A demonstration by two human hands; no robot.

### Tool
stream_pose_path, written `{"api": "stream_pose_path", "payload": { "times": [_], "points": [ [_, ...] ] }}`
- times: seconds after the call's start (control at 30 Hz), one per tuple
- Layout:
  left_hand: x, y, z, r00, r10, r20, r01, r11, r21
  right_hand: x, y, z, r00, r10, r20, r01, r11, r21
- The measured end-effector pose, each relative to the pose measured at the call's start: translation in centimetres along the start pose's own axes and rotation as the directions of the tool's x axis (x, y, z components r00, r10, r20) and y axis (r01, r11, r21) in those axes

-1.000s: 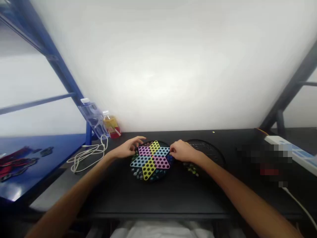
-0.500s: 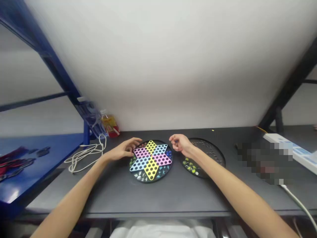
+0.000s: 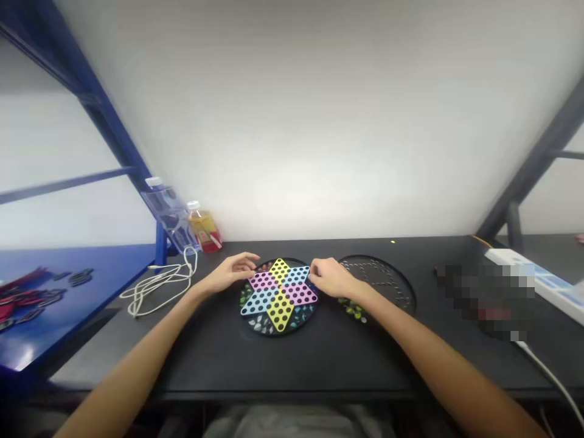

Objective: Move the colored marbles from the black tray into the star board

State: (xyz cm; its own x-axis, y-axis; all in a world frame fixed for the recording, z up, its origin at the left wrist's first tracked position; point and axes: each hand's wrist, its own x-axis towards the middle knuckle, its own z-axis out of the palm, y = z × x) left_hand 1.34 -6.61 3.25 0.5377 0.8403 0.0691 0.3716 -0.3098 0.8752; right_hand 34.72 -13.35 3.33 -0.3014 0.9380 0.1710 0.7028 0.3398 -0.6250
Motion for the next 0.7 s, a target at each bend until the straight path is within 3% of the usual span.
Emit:
{"api": "stream_pose_path", "payload": {
  "times": [0.07, 0.1, 0.17, 0.23, 0.27, 0.33, 0.4, 0.5, 0.6, 0.63, 0.7],
  "points": [
    [0.1, -0.2, 0.0, 1.000, -0.003, 0.000, 0.003, 1.000, 0.006, 0.2, 0.4, -0.2, 0.996, 0.088, -0.007, -0.083, 0.959, 0.272],
    [0.1, -0.3, 0.0, 1.000, -0.004, -0.002, 0.004, 1.000, 0.009, 0.3, 0.6, -0.5, 0.991, 0.134, 0.028, -0.132, 0.889, 0.439],
    [0.2, -0.4, 0.1, 1.000, -0.001, -0.009, 0.001, 1.000, 0.013, 0.5, 1.1, -1.2, 0.977, 0.169, 0.132, -0.212, 0.654, 0.726],
    [0.2, -0.4, 0.1, 1.000, 0.004, -0.012, -0.004, 1.000, 0.021, 0.5, 1.7, -1.8, 0.969, 0.153, 0.195, -0.243, 0.431, 0.869],
    [0.2, -0.3, 0.1, 1.000, 0.006, -0.008, -0.005, 1.000, 0.026, 0.6, 2.0, -2.1, 0.968, 0.150, 0.201, -0.243, 0.363, 0.900],
    [0.1, -0.1, 0.1, 1.000, 0.009, 0.001, -0.009, 0.999, 0.039, 0.7, 2.4, -2.1, 0.968, 0.179, 0.178, -0.228, 0.313, 0.922],
    [0.1, 0.1, 0.2, 1.000, 0.015, 0.007, -0.016, 0.999, 0.048, 0.8, 2.5, -1.7, 0.965, 0.230, 0.124, -0.203, 0.364, 0.909],
    [0.0, 0.3, 0.2, 1.000, 0.021, 0.010, -0.022, 0.998, 0.066, 0.8, 2.2, -0.8, 0.965, 0.262, 0.013, -0.176, 0.611, 0.771],
    [0.0, 0.2, 0.1, 1.000, 0.022, 0.011, -0.023, 0.995, 0.098, 0.4, 1.2, -0.5, 0.990, 0.126, -0.070, -0.088, 0.912, 0.401],
    [0.0, 0.2, 0.1, 1.000, 0.023, 0.011, -0.024, 0.994, 0.108, 0.3, 0.8, -0.5, 0.995, 0.062, -0.074, -0.041, 0.967, 0.250],
    [0.0, 0.2, 0.1, 1.000, 0.021, 0.009, -0.022, 0.993, 0.119, 0.0, 0.2, -0.6, 0.999, -0.024, -0.040, 0.024, 1.000, 0.001]
  ]
}}
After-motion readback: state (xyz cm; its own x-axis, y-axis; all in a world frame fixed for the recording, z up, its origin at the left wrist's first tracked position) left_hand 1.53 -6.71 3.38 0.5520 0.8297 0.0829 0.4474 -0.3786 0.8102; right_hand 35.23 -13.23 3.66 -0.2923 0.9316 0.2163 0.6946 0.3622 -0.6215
